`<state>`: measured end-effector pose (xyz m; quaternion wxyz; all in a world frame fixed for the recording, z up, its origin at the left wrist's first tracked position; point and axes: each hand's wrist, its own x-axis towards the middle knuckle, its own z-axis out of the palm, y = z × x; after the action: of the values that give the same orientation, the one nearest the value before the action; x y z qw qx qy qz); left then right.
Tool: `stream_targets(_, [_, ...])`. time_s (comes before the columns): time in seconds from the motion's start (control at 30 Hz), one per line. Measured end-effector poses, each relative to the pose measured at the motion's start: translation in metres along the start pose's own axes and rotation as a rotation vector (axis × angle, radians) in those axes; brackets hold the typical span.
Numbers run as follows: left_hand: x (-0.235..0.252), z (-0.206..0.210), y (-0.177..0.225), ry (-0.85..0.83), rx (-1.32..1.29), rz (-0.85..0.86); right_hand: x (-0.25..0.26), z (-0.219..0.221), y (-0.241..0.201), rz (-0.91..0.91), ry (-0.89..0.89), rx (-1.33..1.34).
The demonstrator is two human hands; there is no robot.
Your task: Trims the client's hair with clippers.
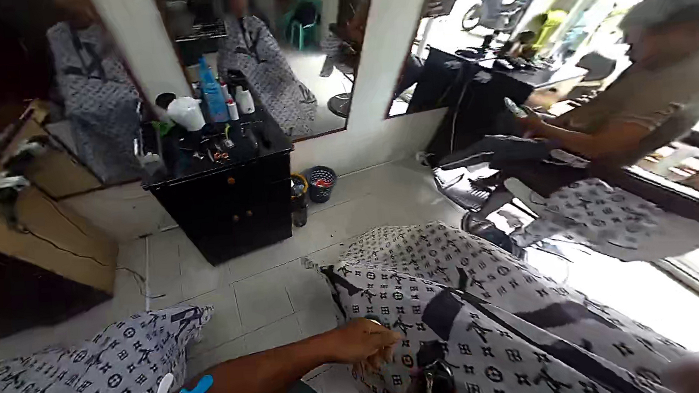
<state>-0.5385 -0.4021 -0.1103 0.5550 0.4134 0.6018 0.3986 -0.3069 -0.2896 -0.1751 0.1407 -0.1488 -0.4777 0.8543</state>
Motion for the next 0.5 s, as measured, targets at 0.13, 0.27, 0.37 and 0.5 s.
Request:
stream_targets(0.13, [-0.043,-0.066,-0.024,0.039,-0.183,-0.071,0.095,0.075,-0.013,0.146,-0.085,-0.551])
stream_targets(0.27, [-0.084,-0.135,-0.06,0.051,-0.434,-0.071,0.173,0.132,-0.013,0.23,-0.324,-0.923])
stream_targets(0.37, [-0.097,-0.167,-0.092,0.02,-0.545,-0.053,0.22,0.155,-0.008,0.279,-0.549,-0.991])
stream_targets(0.5, [-0.092,-0.202,-0.117,0.167,-0.599,-0.044,0.281,0.161,0.004,0.341,-0.689,-1.09])
